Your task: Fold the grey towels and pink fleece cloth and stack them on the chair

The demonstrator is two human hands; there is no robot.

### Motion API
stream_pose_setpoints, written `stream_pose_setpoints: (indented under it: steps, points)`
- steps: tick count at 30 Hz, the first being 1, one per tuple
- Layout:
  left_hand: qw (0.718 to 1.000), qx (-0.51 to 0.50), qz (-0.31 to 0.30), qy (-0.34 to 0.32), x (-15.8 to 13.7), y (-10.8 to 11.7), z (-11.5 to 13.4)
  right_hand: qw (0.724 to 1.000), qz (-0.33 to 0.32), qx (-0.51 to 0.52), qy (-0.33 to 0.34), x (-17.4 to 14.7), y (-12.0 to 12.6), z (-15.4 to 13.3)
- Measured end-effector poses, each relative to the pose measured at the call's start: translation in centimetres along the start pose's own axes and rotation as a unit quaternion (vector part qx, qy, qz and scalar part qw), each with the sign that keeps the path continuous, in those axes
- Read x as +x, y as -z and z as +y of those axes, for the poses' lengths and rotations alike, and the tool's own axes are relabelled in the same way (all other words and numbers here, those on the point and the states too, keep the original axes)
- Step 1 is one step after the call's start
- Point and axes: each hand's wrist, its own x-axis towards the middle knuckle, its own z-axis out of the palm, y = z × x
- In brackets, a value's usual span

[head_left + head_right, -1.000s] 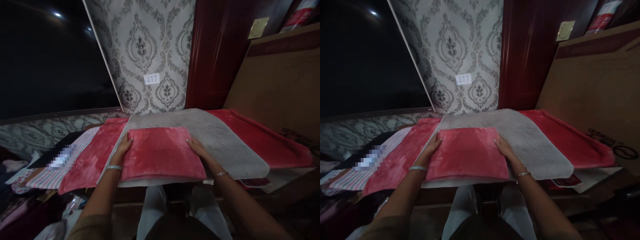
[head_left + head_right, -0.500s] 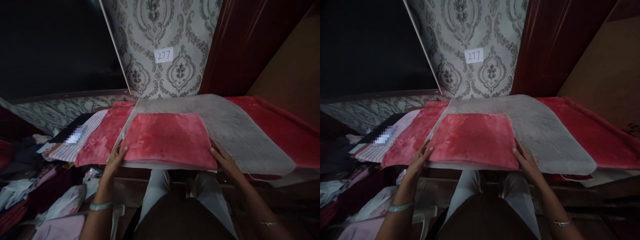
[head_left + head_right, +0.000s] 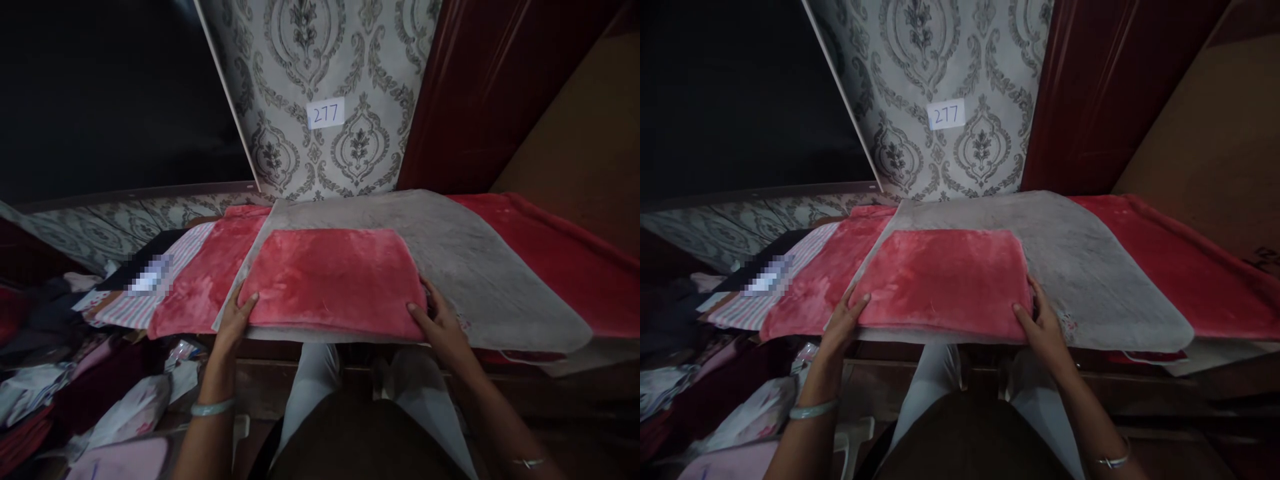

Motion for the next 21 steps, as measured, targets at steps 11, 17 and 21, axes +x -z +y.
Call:
stream_pose_setpoints:
  steps: [11,17,21]
  points:
    - [0.999,-0.036,0.033,-0.001,-0.7,0.0,-0.3,0.992,-0.014,0.041,-0.12,0.2,1.2,0.5]
    - [0.998,-0.057,-0.001,-0.02,-1.4,1.3,-1.0,0.994,-0.065,0.044,-0.077,0.1,1.5,0.4]
    - [0.998,-0.05,0.022,-0.036,-2.1,1.3,-1.2,0.997,-0.056,0.023,-0.05,-0.4,1.4,1.2]
